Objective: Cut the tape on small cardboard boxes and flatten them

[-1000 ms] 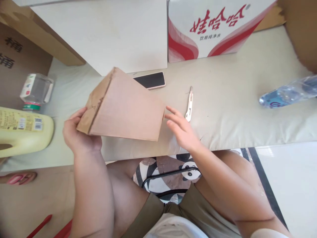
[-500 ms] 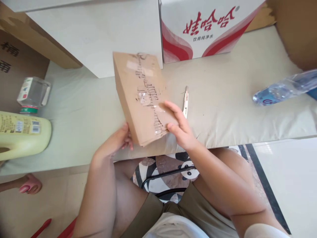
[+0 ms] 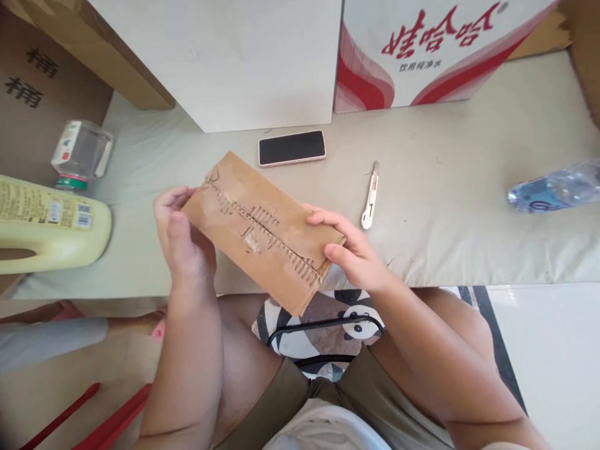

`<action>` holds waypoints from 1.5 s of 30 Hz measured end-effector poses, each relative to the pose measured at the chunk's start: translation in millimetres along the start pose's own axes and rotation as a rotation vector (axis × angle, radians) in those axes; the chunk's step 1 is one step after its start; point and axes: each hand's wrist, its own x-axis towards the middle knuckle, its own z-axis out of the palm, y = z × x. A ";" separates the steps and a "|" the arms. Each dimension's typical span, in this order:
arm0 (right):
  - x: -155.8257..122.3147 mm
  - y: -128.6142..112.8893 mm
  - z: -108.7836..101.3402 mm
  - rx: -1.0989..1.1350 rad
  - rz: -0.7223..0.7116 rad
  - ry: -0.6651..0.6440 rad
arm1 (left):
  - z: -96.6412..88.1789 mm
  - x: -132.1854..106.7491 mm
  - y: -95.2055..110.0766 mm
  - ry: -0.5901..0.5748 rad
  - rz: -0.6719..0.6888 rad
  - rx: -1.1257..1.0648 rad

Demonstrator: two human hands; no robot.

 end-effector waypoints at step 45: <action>24.6 -24.0 -44.5 -1.072 0.589 0.454 | 11.0 -21.1 -1.5 -0.168 -0.016 -0.130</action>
